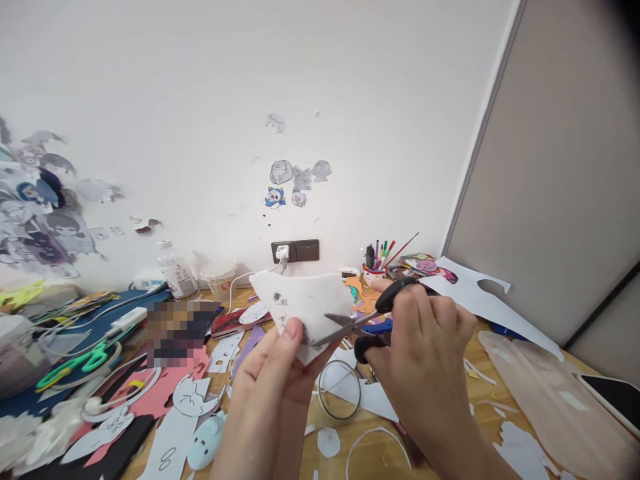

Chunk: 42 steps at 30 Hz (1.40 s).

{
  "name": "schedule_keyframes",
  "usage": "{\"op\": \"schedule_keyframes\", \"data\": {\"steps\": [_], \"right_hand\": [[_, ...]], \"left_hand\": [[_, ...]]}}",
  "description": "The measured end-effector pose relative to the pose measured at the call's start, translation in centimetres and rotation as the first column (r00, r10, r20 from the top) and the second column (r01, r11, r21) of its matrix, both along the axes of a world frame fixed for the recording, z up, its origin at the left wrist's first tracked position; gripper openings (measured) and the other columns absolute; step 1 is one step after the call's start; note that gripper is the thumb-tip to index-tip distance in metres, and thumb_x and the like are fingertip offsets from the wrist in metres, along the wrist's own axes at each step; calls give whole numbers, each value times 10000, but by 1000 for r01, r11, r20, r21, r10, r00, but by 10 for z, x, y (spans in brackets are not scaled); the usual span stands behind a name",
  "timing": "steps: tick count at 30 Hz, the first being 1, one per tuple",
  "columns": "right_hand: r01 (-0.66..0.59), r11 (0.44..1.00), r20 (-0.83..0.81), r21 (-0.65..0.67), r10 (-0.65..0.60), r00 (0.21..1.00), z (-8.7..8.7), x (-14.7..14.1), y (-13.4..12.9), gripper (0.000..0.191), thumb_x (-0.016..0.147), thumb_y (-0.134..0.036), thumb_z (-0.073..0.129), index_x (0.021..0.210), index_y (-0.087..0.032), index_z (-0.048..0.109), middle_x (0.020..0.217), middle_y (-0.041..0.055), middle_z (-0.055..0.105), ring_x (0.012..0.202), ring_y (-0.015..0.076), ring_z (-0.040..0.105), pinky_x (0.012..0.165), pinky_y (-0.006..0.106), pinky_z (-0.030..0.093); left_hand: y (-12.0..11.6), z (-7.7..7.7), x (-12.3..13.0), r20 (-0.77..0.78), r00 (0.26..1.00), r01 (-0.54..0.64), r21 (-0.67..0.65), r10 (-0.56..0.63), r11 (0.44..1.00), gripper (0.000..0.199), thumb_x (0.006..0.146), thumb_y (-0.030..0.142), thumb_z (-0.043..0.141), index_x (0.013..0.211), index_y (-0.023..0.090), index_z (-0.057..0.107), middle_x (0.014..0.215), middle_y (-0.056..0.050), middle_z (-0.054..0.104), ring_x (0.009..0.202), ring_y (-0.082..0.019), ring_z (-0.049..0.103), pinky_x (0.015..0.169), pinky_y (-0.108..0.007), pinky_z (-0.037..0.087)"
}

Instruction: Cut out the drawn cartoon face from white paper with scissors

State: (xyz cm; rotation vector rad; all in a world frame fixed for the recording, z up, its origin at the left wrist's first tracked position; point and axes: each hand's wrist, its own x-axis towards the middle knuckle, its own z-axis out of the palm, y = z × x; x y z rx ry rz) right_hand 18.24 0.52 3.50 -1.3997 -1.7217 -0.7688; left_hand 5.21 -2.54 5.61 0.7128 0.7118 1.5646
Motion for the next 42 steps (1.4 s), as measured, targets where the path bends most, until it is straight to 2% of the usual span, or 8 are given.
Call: {"op": "schedule_keyframes", "data": {"steps": [4,12,20,25,28,33,39,42], "right_hand": [[8,1000,-2,-14,-8,1000,0,0,2,254,640,-109,506,848,-203,395,790,23,472,722,212,367,719,368,290],[26,999,18,38,-27,999,-1,1,3,309,615,-78,482,889,-206,419,816,20,513,738,218,386,734,370,276],[50,999,43,-10,-50,998,-1,-1,1,305,598,-38,443,854,-201,405,785,28,487,726,220,383,708,363,281],[61,998,49,-3,-61,997,-1,-2,1,279,587,-46,434,805,-211,376,728,15,449,701,215,378,695,360,280],[54,998,40,16,-54,998,0,-3,0,272,603,-56,441,815,-211,370,753,22,456,706,215,378,693,359,280],[30,998,3,57,-30,1000,0,-3,1,264,631,-92,473,858,-190,379,791,44,447,726,221,388,703,357,298],[42,998,-6,39,-42,999,1,-3,1,275,626,-72,464,859,-189,377,781,45,447,723,223,389,702,363,306],[45,999,1,25,-45,999,2,-2,-1,275,626,-71,463,857,-191,371,778,43,443,719,221,384,698,362,302]], "left_hand": [[1,1,3,22,999,-25,15,24,1000,281,849,341,505,1058,217,645,1119,-55,657,1110,-263,550,945,-421,459],[1,1,4,14,1000,-8,14,8,1000,309,873,328,474,1121,202,609,1125,-60,654,1104,-241,558,983,-412,428],[3,-2,7,15,999,-37,38,36,999,263,840,336,532,1043,223,655,1040,-49,688,1066,-252,581,973,-426,430],[4,-4,10,14,1000,-12,45,11,999,275,858,327,506,1075,222,638,1084,-55,670,1068,-248,579,982,-432,418],[4,-4,11,18,1000,6,49,-7,999,279,859,321,505,1078,211,639,1083,-57,670,1070,-240,578,991,-422,415],[6,-2,9,40,999,-39,57,37,998,287,858,335,507,1088,223,638,1135,-48,645,1107,-232,551,970,-396,448],[7,0,10,52,998,-39,18,38,999,278,857,330,513,1080,221,638,1132,-54,645,1130,-242,532,925,-378,486],[7,-1,10,32,998,-52,62,50,997,251,848,318,530,1040,214,652,1084,-51,665,1102,-231,551,919,-360,484]]}}
